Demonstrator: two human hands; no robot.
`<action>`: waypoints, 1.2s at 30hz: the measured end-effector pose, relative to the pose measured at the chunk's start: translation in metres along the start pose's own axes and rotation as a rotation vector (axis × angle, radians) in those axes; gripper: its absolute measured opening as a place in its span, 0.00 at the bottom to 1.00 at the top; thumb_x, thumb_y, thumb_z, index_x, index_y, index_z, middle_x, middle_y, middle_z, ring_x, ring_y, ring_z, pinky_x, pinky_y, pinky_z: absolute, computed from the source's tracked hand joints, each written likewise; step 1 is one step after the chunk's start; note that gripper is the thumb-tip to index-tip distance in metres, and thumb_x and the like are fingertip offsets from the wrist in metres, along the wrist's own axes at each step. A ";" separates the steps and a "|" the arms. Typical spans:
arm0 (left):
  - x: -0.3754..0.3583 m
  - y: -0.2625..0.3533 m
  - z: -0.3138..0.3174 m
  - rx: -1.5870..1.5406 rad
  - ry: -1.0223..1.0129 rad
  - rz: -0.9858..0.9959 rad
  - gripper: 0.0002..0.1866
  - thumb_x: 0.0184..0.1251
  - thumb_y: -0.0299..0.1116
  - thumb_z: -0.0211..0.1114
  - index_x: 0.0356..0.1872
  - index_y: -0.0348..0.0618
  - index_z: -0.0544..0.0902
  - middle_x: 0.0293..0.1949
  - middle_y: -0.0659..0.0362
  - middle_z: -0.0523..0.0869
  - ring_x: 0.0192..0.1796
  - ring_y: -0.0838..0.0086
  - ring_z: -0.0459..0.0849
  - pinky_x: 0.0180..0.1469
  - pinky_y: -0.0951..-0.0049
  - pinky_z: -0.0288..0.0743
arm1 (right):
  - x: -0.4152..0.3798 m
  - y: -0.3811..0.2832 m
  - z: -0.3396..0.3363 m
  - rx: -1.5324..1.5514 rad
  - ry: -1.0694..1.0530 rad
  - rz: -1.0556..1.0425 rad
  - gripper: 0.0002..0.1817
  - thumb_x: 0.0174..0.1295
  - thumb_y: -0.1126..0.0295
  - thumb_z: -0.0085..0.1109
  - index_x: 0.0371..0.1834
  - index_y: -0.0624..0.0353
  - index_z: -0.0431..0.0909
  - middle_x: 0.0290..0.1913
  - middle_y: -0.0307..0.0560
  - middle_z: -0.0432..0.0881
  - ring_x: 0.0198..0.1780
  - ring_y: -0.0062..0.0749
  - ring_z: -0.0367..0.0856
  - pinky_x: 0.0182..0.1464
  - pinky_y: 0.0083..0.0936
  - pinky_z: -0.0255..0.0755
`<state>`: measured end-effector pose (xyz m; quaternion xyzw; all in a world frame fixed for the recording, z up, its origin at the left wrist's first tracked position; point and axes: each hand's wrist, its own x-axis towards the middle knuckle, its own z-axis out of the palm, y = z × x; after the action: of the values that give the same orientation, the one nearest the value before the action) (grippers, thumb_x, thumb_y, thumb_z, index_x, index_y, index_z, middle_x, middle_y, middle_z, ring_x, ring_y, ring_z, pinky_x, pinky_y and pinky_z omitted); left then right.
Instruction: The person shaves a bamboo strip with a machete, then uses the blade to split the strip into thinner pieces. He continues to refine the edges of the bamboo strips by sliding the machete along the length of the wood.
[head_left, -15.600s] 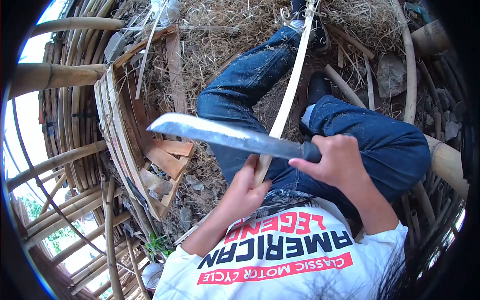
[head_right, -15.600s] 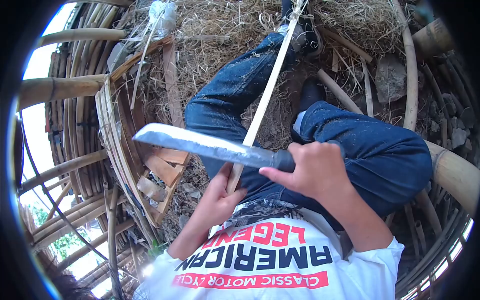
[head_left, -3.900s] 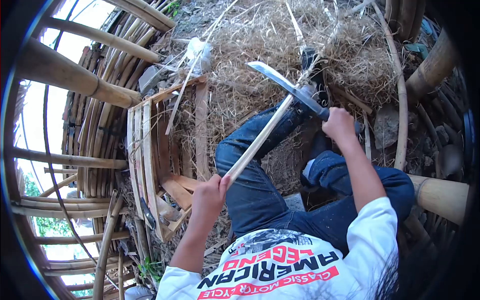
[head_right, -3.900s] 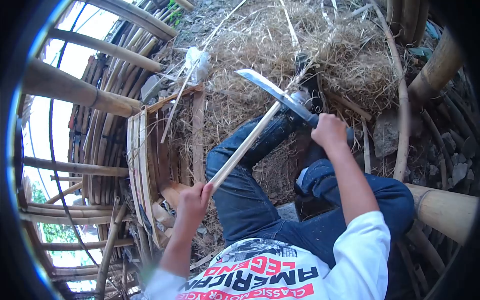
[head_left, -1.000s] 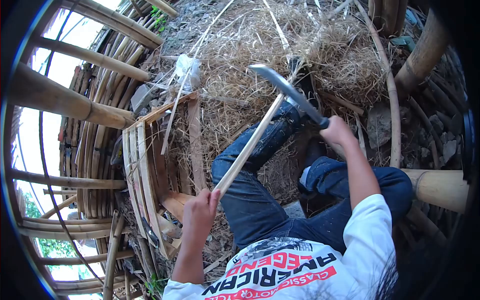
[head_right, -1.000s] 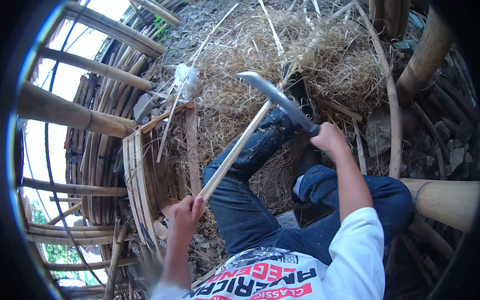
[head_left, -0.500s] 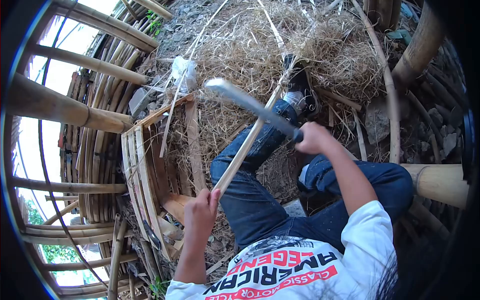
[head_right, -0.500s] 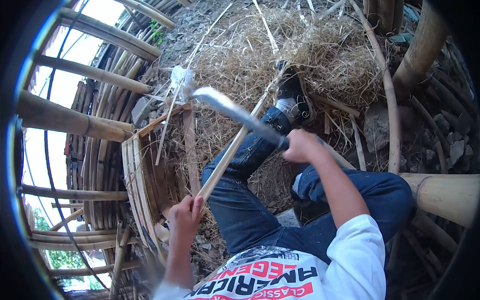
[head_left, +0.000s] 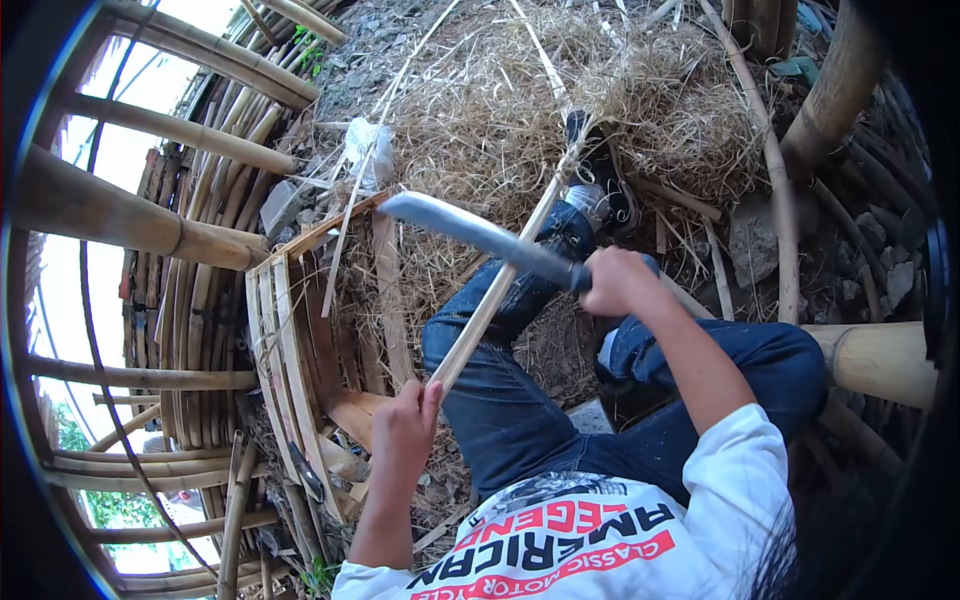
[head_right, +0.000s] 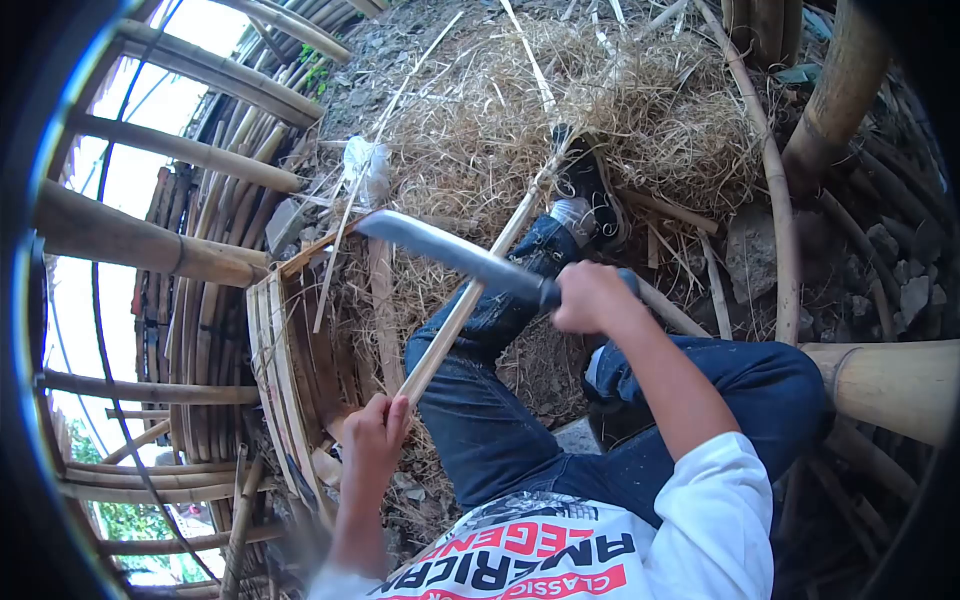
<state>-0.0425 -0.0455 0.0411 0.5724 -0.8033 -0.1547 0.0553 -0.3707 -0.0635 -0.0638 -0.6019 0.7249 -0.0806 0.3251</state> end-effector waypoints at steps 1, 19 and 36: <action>-0.004 -0.001 -0.003 0.001 -0.004 -0.007 0.20 0.74 0.42 0.58 0.26 0.37 0.76 0.18 0.43 0.78 0.23 0.46 0.79 0.26 0.53 0.69 | 0.005 0.013 -0.005 0.107 -0.007 0.180 0.18 0.41 0.61 0.63 0.35 0.57 0.86 0.40 0.61 0.86 0.46 0.52 0.86 0.52 0.42 0.79; -0.005 0.002 0.001 0.015 0.007 -0.020 0.20 0.74 0.42 0.59 0.26 0.37 0.77 0.19 0.43 0.79 0.24 0.46 0.80 0.27 0.52 0.70 | 0.004 0.011 0.015 0.118 -0.010 0.017 0.13 0.41 0.63 0.62 0.26 0.60 0.85 0.30 0.59 0.86 0.37 0.53 0.86 0.45 0.41 0.80; 0.000 0.002 0.023 0.012 -0.045 -0.070 0.24 0.67 0.49 0.66 0.28 0.33 0.77 0.21 0.43 0.80 0.25 0.49 0.80 0.30 0.58 0.71 | -0.009 -0.019 0.026 0.056 -0.038 -0.058 0.16 0.43 0.62 0.64 0.32 0.63 0.86 0.35 0.62 0.86 0.42 0.54 0.86 0.50 0.42 0.80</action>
<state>-0.0502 -0.0403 0.0200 0.5970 -0.7847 -0.1646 0.0282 -0.3398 -0.0530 -0.0709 -0.6150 0.6982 -0.0986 0.3530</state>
